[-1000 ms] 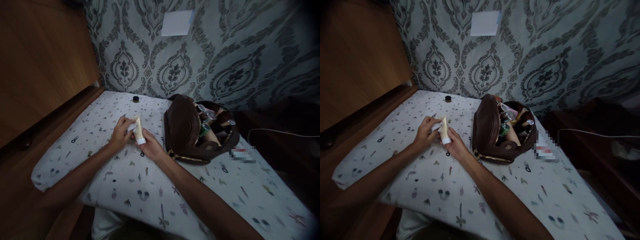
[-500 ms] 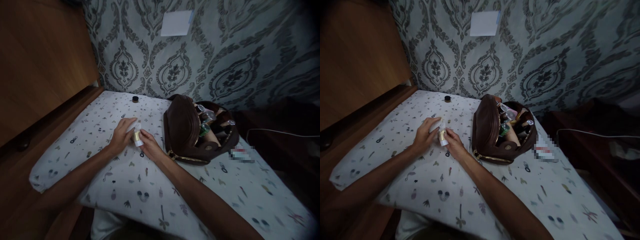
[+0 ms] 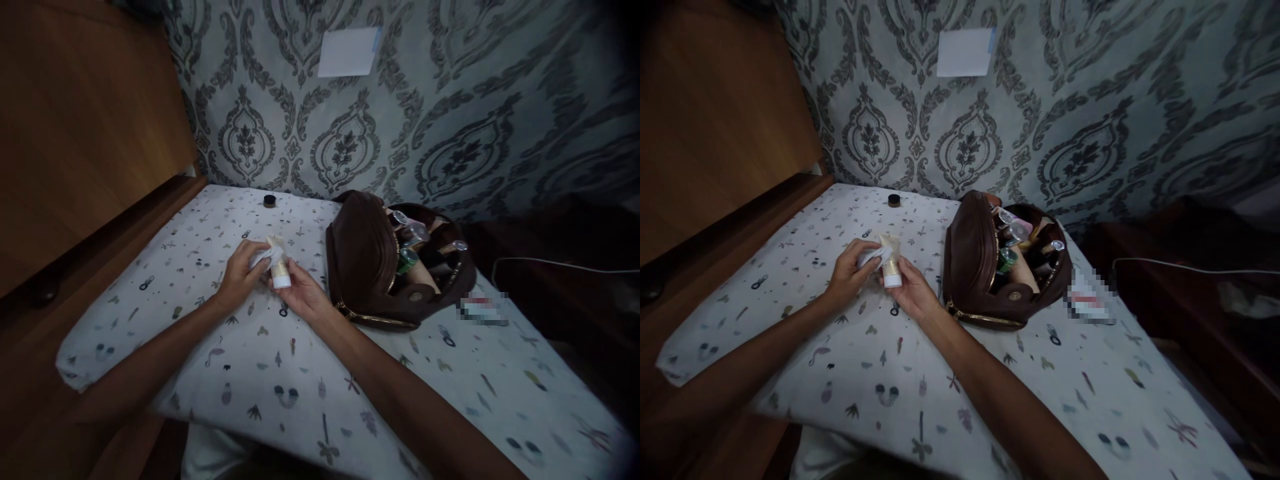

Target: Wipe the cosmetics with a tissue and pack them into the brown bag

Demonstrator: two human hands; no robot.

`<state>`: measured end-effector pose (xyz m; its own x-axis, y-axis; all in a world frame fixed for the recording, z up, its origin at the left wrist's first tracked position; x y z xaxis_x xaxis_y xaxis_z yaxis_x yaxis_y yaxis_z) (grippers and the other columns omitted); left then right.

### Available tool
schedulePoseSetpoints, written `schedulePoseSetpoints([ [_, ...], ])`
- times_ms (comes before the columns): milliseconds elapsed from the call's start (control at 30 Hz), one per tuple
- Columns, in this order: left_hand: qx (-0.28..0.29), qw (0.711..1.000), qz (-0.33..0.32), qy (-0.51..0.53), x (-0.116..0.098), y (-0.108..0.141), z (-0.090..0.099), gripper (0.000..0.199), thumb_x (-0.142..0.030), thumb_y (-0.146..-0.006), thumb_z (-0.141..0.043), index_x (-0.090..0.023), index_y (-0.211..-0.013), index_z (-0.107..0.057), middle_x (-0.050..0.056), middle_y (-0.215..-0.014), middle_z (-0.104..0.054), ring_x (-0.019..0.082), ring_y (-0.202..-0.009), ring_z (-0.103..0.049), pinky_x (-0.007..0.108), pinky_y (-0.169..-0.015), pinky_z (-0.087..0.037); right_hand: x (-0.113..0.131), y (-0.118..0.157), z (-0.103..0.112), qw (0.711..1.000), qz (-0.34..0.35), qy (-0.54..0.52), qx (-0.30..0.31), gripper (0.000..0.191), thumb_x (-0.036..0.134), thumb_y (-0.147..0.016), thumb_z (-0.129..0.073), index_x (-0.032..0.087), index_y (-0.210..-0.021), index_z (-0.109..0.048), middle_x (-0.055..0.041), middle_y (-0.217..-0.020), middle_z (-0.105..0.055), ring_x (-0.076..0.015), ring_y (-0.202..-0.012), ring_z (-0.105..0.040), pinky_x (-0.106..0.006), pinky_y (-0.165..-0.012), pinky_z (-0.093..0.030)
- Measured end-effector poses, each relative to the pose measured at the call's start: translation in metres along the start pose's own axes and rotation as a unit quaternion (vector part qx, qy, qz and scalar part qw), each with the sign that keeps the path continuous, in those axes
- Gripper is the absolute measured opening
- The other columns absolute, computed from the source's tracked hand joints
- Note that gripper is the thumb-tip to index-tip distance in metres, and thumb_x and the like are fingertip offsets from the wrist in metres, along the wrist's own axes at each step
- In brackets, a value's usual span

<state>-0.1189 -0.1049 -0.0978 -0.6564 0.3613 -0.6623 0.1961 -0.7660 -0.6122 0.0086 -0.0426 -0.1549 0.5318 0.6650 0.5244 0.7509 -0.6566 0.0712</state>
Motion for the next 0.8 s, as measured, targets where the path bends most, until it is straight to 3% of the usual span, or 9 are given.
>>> schedulePoseSetpoints([
  [133, -0.010, 1.000, 0.006, 0.012, 0.001, 0.000, 0.001, 0.019, -0.028, -0.093, -0.060, -0.021, -0.109, -0.065, 0.004, -0.104, -0.067, 0.022, -0.100, -0.063, 0.036, -0.091, -0.050, 0.000, 0.002, 0.003, 1.000, -0.002, 0.007, -0.021, 0.011, 0.017, -0.085, -0.076, 0.019, -0.093, -0.069, 0.0002, -0.088, -0.075, -0.0137, -0.077, -0.069, -0.025, -0.064, -0.061],
  [300, -0.057, 0.998, 0.021, 0.010, 0.006, -0.003, 0.008, 0.020, -0.025, -0.092, -0.059, -0.021, -0.111, -0.064, 0.005, -0.106, -0.066, 0.022, -0.102, -0.062, 0.037, -0.093, -0.049, -0.004, 0.006, -0.001, 0.998, -0.045, 0.039, 0.020, 0.022, 0.021, -0.086, -0.075, 0.018, -0.107, -0.068, -0.0033, -0.087, -0.075, -0.0174, -0.078, -0.072, -0.026, -0.063, -0.061],
  [400, -0.020, 1.000, -0.004, 0.004, 0.003, -0.001, 0.004, 0.019, -0.025, -0.093, -0.059, -0.021, -0.110, -0.066, 0.004, -0.102, -0.066, 0.021, -0.097, -0.062, 0.036, -0.090, -0.050, -0.002, 0.005, -0.002, 0.999, -0.023, 0.025, 0.017, 0.024, 0.019, -0.089, -0.071, 0.022, -0.112, -0.066, -0.0017, -0.094, -0.076, -0.0169, -0.081, -0.073, -0.029, -0.067, -0.062],
  [500, 0.045, 0.998, -0.045, 0.009, -0.003, 0.003, -0.004, 0.019, -0.028, -0.095, -0.061, -0.021, -0.111, -0.068, 0.004, -0.098, -0.064, 0.020, -0.093, -0.061, 0.035, -0.086, -0.050, 0.001, 0.001, 0.000, 0.999, -0.005, -0.024, -0.021, 0.011, 0.014, -0.091, -0.065, 0.022, -0.098, -0.067, 0.0031, -0.086, -0.075, -0.0138, -0.074, -0.070, -0.028, -0.067, -0.061],
  [633, 0.090, 0.992, -0.083, 0.023, -0.008, 0.007, -0.009, 0.021, -0.032, -0.097, -0.060, -0.021, -0.112, -0.069, 0.004, -0.095, -0.062, 0.020, -0.092, -0.061, 0.034, -0.083, -0.050, 0.000, 0.000, -0.001, 0.998, -0.038, -0.036, -0.041, 0.006, 0.023, -0.094, -0.064, 0.019, -0.091, -0.067, 0.0026, -0.080, -0.074, -0.0133, -0.071, -0.067, -0.027, -0.064, -0.059],
  [800, 0.011, 0.998, -0.061, -0.020, -0.005, -0.001, 0.004, 0.018, -0.027, -0.095, -0.061, -0.020, -0.110, -0.068, 0.004, -0.097, -0.064, 0.020, -0.093, -0.062, 0.034, -0.084, -0.050, -0.002, 0.005, -0.001, 0.998, -0.022, 0.051, -0.026, 0.015, 0.027, -0.085, -0.078, 0.019, -0.095, -0.070, 0.0022, -0.083, -0.074, -0.0131, -0.072, -0.067, -0.024, -0.062, -0.056],
])
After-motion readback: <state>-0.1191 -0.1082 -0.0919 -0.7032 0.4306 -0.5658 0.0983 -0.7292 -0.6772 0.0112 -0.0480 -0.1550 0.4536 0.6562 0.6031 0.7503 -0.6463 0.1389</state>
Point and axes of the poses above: each hand's wrist, its own y-axis away from the middle knuckle, its own z-axis out of the back of the hand, x = y × z, the point moved 4 cm from there along -y, towards the middle knuckle
